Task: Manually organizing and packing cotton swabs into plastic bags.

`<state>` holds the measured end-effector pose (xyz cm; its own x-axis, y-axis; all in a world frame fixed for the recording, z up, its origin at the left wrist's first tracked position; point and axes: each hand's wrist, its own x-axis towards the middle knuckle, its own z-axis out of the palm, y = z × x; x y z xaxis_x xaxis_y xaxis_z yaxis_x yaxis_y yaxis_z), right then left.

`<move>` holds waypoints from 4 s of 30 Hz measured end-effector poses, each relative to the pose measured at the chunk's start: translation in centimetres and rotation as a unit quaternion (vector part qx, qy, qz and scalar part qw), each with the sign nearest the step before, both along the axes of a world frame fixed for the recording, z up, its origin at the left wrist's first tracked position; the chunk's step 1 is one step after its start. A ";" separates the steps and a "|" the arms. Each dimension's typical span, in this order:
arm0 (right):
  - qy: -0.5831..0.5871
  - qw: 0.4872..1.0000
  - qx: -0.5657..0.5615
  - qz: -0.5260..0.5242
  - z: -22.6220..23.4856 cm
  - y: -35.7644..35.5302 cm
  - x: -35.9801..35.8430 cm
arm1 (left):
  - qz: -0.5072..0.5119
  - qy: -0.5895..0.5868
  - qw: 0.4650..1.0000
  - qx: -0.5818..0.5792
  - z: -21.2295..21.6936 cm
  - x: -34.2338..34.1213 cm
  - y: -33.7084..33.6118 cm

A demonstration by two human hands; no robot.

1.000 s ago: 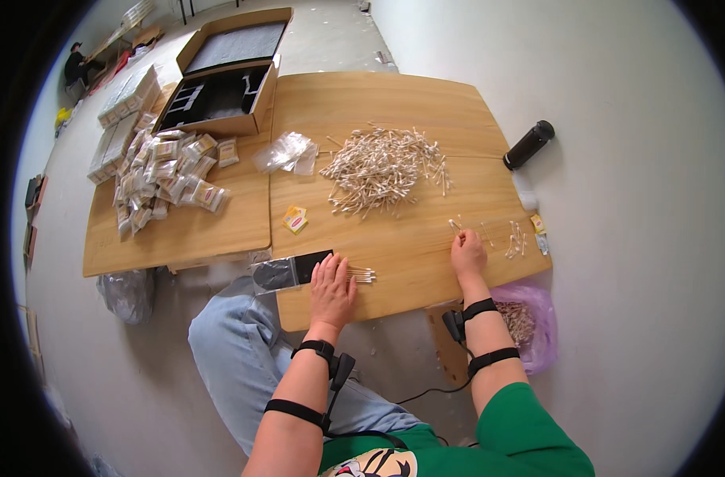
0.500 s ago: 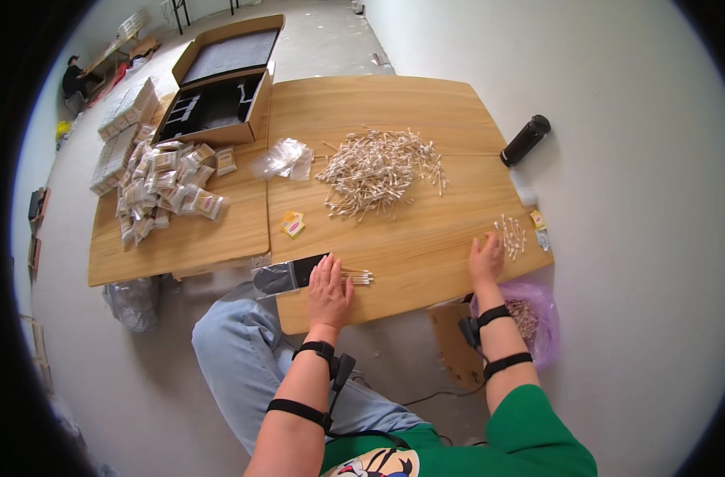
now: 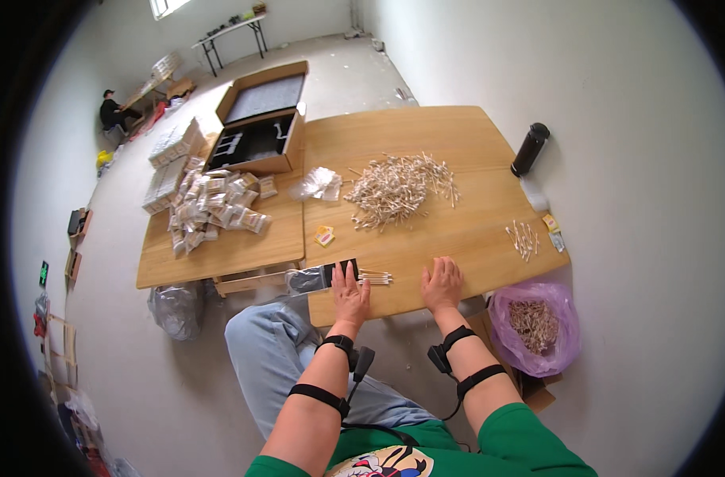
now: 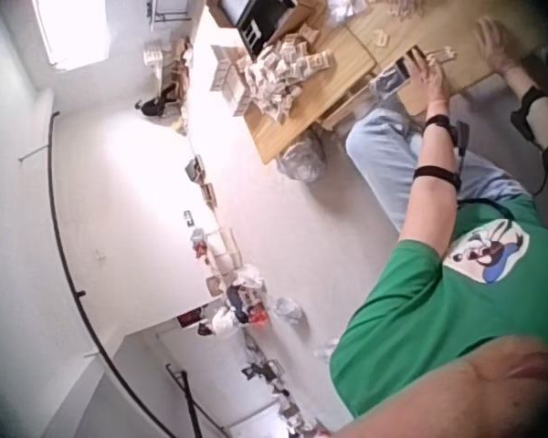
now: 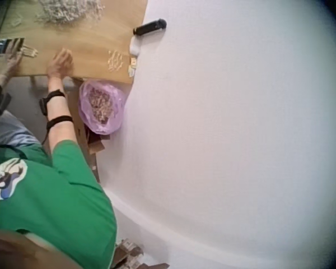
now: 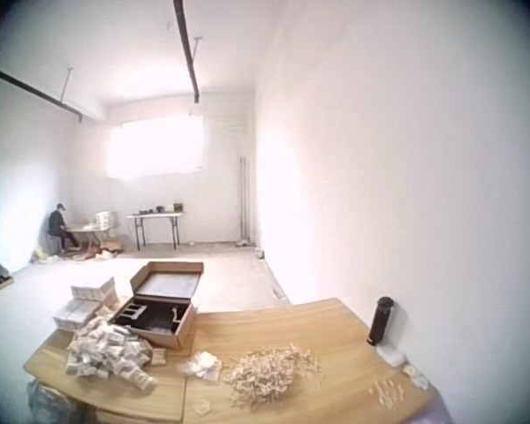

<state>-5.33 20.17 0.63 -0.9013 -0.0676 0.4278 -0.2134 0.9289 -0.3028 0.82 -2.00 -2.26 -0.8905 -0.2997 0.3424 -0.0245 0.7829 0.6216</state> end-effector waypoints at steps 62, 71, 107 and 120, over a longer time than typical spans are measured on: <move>-0.533 0.837 0.106 0.067 5.5 -7.1 2.5 | -0.110 0.070 0.299 0.945 0.7 13.8 -22.7; -0.514 0.845 0.144 0.023 6.7 -8.8 5.8 | -0.103 0.033 0.314 0.943 0.9 11.9 -20.6; -0.413 0.870 0.198 0.185 8.3 -4.5 8.5 | -0.025 -0.047 0.587 0.808 12.1 17.4 -5.2; -0.445 0.847 0.204 0.207 6.0 -4.1 7.0 | -0.045 -0.080 0.488 0.868 5.5 16.7 -6.0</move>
<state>1.67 16.03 6.58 -0.7172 -0.4350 -0.5445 -0.4025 0.8963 -0.1859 17.54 -7.98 3.27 -0.9001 0.0286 -0.4347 -0.1957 -0.9181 0.3448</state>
